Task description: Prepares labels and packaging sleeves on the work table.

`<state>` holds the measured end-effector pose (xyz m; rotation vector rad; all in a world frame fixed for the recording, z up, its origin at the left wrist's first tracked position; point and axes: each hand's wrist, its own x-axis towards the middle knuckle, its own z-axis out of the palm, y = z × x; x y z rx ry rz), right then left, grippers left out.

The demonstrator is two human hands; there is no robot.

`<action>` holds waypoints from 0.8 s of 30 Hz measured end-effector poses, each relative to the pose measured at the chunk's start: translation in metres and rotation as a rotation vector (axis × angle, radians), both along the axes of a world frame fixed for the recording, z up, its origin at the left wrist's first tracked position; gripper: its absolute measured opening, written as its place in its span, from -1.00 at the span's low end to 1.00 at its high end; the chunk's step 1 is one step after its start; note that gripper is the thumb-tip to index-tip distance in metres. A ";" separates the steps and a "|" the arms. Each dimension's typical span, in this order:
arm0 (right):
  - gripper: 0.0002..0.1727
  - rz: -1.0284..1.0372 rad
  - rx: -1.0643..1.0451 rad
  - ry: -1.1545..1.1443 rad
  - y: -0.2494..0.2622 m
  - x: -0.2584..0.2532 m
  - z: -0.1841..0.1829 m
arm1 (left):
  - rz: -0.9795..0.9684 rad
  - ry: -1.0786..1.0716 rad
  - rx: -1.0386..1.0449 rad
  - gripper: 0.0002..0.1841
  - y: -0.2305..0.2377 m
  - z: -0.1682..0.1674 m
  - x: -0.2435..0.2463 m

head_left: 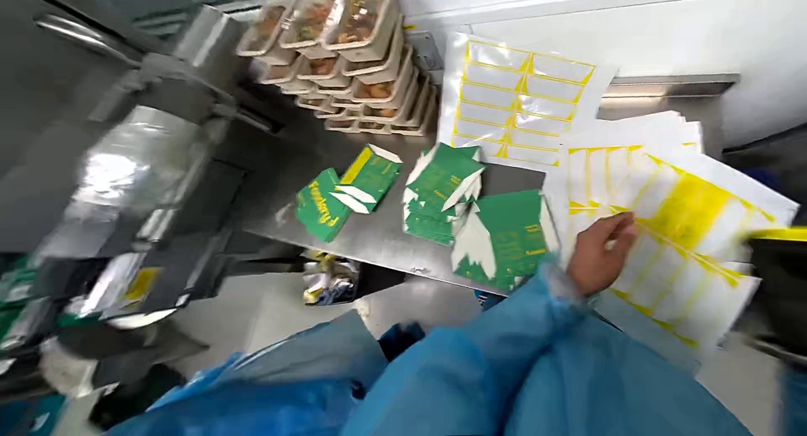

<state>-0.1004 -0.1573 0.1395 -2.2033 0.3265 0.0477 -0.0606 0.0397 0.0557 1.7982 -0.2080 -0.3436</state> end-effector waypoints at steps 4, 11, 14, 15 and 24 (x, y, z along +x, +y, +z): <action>-0.77 0.166 -0.009 -0.085 0.084 -0.011 -0.053 | 0.042 0.201 -0.189 -0.50 0.043 -0.010 -0.053; -0.72 0.417 0.050 -0.223 0.151 -0.011 -0.069 | 0.540 0.157 -0.277 -0.71 0.137 -0.021 -0.075; -0.38 0.183 -0.074 -0.174 0.153 0.002 -0.072 | 0.579 0.105 -0.290 -0.75 0.161 -0.020 -0.079; -0.24 0.154 -0.082 -0.134 0.153 0.008 -0.073 | 0.579 0.085 -0.266 -0.76 0.167 -0.019 -0.081; -0.81 0.105 -0.118 -0.192 0.169 0.024 -0.072 | 0.533 -0.033 -0.129 -0.77 0.180 -0.012 -0.072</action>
